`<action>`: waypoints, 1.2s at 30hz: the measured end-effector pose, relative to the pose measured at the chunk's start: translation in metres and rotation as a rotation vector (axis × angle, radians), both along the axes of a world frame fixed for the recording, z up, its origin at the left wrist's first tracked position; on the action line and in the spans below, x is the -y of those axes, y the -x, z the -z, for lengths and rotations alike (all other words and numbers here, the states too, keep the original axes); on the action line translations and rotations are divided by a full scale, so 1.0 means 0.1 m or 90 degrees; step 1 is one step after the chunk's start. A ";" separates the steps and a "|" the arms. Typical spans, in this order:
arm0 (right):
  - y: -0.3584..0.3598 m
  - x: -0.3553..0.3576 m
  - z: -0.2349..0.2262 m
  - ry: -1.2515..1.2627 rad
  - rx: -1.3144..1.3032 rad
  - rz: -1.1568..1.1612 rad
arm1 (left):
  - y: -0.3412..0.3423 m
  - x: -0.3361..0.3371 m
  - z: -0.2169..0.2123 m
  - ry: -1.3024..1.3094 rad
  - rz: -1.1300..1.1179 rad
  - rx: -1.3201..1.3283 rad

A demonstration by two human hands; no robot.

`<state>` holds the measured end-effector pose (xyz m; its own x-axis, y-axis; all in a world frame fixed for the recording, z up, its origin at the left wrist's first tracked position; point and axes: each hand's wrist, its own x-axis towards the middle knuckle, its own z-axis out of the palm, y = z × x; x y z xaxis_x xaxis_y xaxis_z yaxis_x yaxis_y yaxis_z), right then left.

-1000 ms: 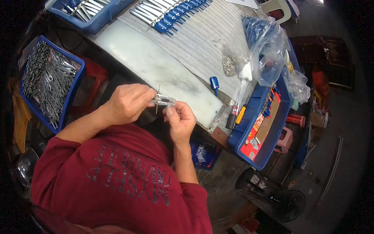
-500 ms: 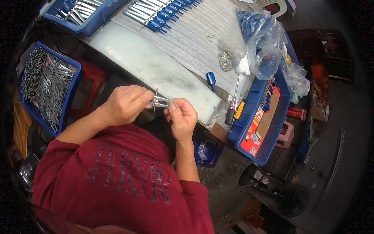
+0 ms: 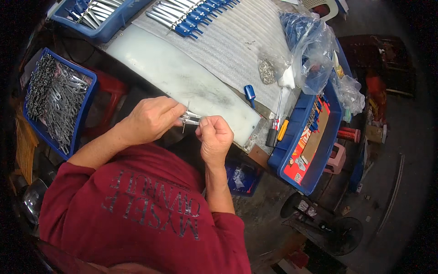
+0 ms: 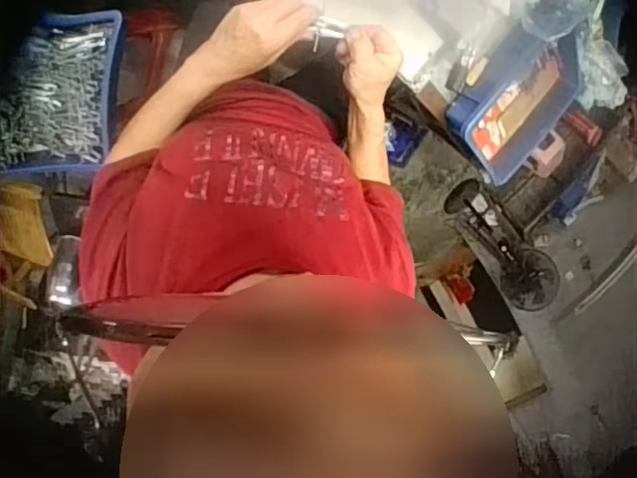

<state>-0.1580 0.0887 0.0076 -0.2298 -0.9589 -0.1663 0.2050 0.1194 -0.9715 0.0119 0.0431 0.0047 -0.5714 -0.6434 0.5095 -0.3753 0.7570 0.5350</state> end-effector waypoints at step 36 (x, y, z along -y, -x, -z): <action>1.12 1.39 -0.40 0.175 -0.473 0.222 | 0.25 0.80 0.09 0.084 -0.015 0.011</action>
<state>-0.2697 -0.0501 0.0480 -0.4749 -0.7979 0.3713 -0.5133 -0.0915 -0.8533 -0.0131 -0.0369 -0.0040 -0.5665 -0.5843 0.5811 -0.4017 0.8115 0.4243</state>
